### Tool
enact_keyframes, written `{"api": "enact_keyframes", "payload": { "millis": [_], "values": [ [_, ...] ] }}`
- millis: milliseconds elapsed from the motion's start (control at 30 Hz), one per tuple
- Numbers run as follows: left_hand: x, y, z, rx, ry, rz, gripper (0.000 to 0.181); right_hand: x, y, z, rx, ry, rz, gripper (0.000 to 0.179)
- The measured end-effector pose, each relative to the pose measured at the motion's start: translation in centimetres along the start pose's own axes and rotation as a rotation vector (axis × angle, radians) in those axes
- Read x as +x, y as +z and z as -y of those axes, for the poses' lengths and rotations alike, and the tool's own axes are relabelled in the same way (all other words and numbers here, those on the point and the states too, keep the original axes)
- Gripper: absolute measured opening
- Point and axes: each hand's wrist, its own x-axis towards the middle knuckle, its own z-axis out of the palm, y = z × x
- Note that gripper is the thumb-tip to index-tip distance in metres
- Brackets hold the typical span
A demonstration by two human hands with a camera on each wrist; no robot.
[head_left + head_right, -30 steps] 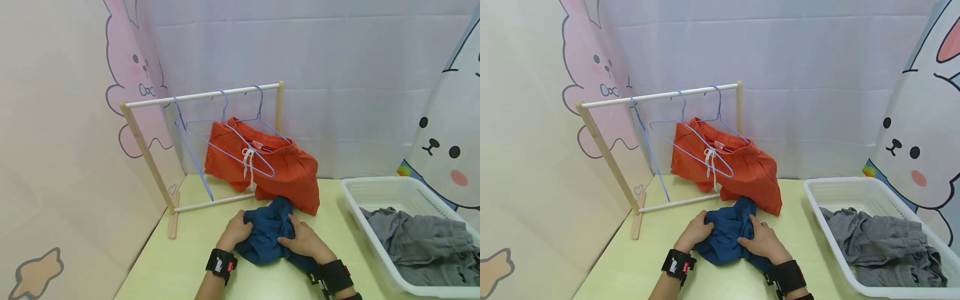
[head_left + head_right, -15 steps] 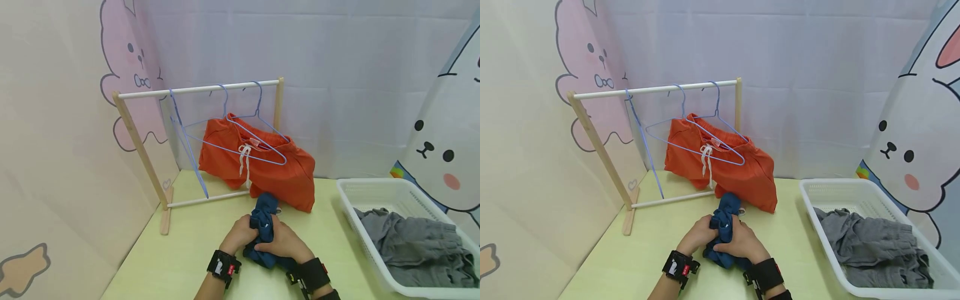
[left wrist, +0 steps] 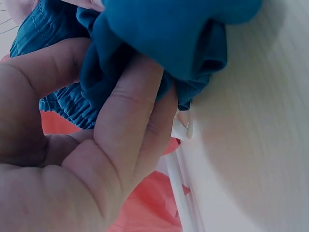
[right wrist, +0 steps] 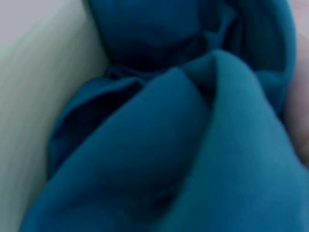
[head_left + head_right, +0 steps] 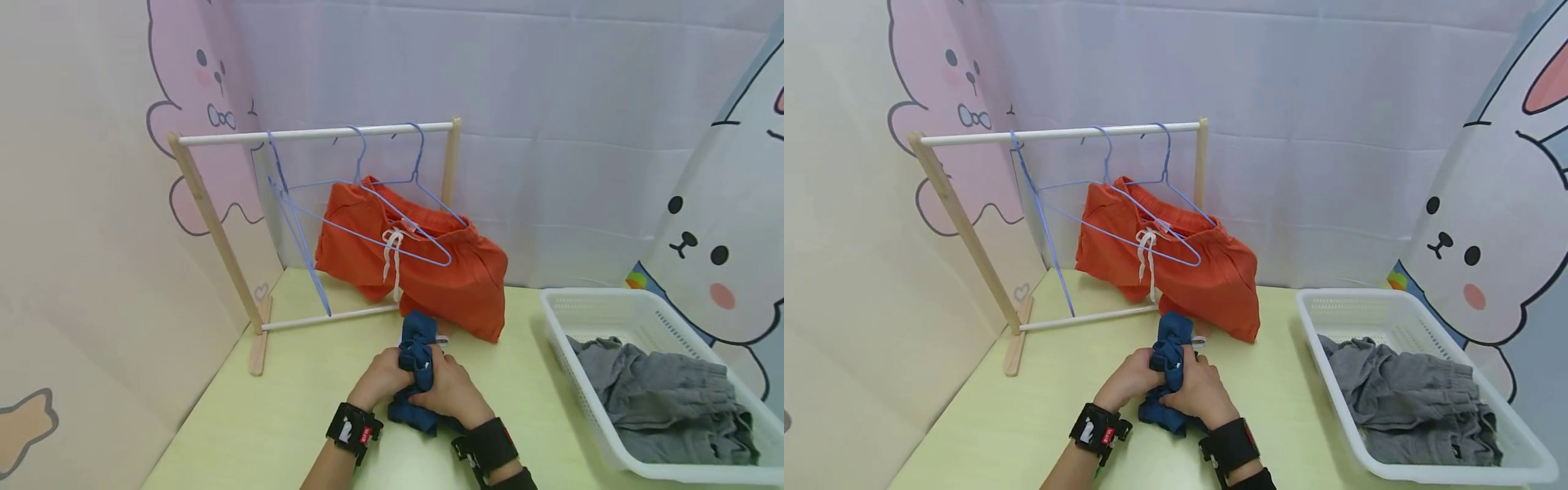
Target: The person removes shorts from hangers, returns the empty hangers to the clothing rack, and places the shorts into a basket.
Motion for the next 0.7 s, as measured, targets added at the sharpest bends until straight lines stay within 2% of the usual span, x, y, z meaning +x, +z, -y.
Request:
{"api": "enact_keyframes", "payload": {
  "millis": [200,400,533,700],
  "values": [
    [-0.2,-0.2,-0.2,-0.008,-0.003,0.006,0.023,0.1,0.4,-0.1,-0.010,0.002,-0.025,0.101],
    [-0.3,-1.1,0.0,0.003,-0.011,0.012,0.019,0.7,1.1,0.3,0.001,-0.036,-0.083,0.090],
    [-0.3,-0.9,0.1,-0.044,-0.030,0.037,0.013,0.4,0.9,0.1,0.009,-0.077,-0.126,0.074],
    [-0.2,0.0,-0.3,-0.130,0.022,0.082,0.014,-0.8,-0.5,-1.3,0.046,-0.086,-0.193,0.060]
  ]
}}
